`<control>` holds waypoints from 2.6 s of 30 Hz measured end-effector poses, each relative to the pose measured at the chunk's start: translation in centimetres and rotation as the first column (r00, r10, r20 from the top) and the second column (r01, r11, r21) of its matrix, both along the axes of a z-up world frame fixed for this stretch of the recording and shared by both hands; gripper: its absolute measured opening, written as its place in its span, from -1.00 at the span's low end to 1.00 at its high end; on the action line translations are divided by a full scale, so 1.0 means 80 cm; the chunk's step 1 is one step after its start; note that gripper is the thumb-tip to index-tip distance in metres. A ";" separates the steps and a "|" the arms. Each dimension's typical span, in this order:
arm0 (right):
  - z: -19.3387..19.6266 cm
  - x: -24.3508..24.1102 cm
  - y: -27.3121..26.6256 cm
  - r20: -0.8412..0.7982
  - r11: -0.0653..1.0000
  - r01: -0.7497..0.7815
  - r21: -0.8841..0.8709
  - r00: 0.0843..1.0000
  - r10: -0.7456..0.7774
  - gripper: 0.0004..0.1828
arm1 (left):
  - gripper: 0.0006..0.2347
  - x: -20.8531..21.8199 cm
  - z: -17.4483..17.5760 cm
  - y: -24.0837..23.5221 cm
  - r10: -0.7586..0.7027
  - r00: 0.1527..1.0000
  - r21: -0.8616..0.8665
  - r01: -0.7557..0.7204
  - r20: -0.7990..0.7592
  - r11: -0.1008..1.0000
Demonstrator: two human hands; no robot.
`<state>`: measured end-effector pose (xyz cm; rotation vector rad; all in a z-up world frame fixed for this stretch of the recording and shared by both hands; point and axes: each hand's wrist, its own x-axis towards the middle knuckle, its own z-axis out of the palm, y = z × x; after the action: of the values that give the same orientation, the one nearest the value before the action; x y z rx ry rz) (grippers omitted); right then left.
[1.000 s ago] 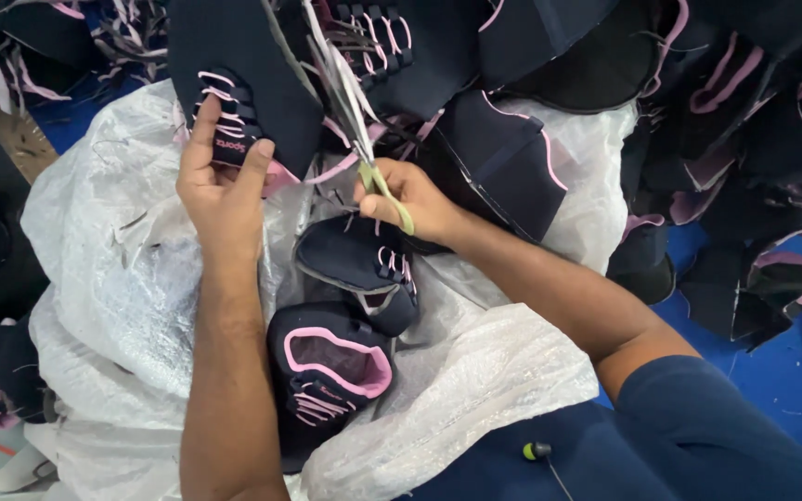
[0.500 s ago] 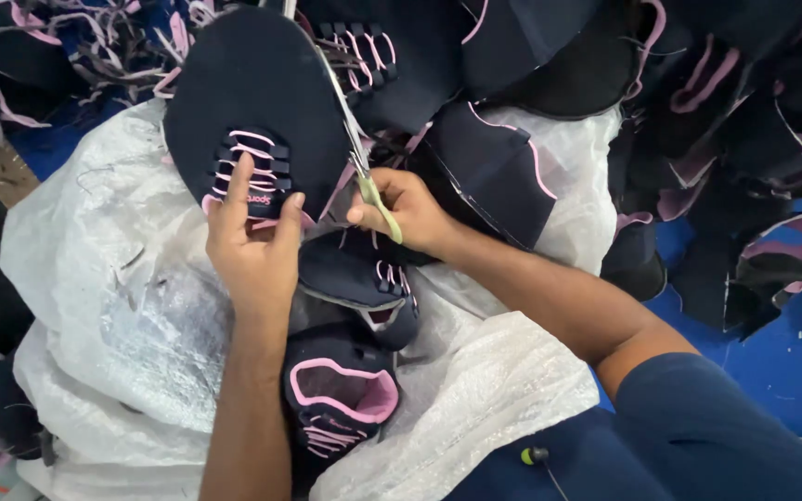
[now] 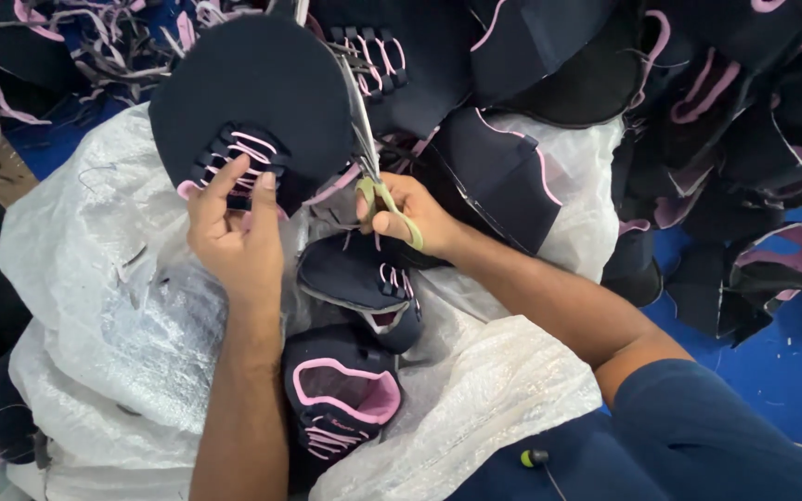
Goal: The person uses scissors to trim excess fabric and threads from the edges of black shoes with pink interiors. They pick up shoes from a large pile, cut the material, and place the finished items aside.
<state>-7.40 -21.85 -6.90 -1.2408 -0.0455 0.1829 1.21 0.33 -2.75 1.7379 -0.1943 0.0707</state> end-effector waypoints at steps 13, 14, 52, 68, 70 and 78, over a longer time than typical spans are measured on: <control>0.014 0.000 -0.001 -0.112 1.000 0.000 0.011 0.994 0.001 -0.63 | -0.82 0.006 -0.009 0.010 0.036 0.973 0.145 -0.070 0.229 0.987; 0.017 0.000 0.000 -0.129 0.999 -0.003 -0.037 0.992 -0.001 -0.67 | -0.84 0.007 -0.008 0.011 0.088 0.992 0.010 -0.090 0.095 0.996; 0.018 0.012 -0.016 -0.312 0.924 0.012 0.381 0.943 0.116 -0.08 | -0.45 0.014 -0.033 0.046 -0.147 0.988 -0.639 0.083 -0.048 0.764; -0.007 0.001 -0.006 -0.160 1.000 0.015 0.010 0.987 -0.013 -0.71 | -0.63 0.023 0.012 0.061 -0.286 0.944 -0.735 0.078 -0.163 0.674; -0.004 0.001 -0.005 -0.142 1.000 -0.012 0.011 0.990 0.014 -0.70 | -0.62 0.022 0.011 0.066 -0.225 0.964 -0.493 0.129 -0.141 0.861; -0.010 -0.004 0.002 -0.144 0.988 -0.148 0.049 0.978 0.153 -0.79 | -0.68 0.018 0.086 0.038 -0.428 0.789 -0.681 0.016 -0.442 0.732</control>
<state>-7.70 -21.71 -7.71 -1.1831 -0.0151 0.4033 2.62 3.36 4.12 0.9454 0.0666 -0.5309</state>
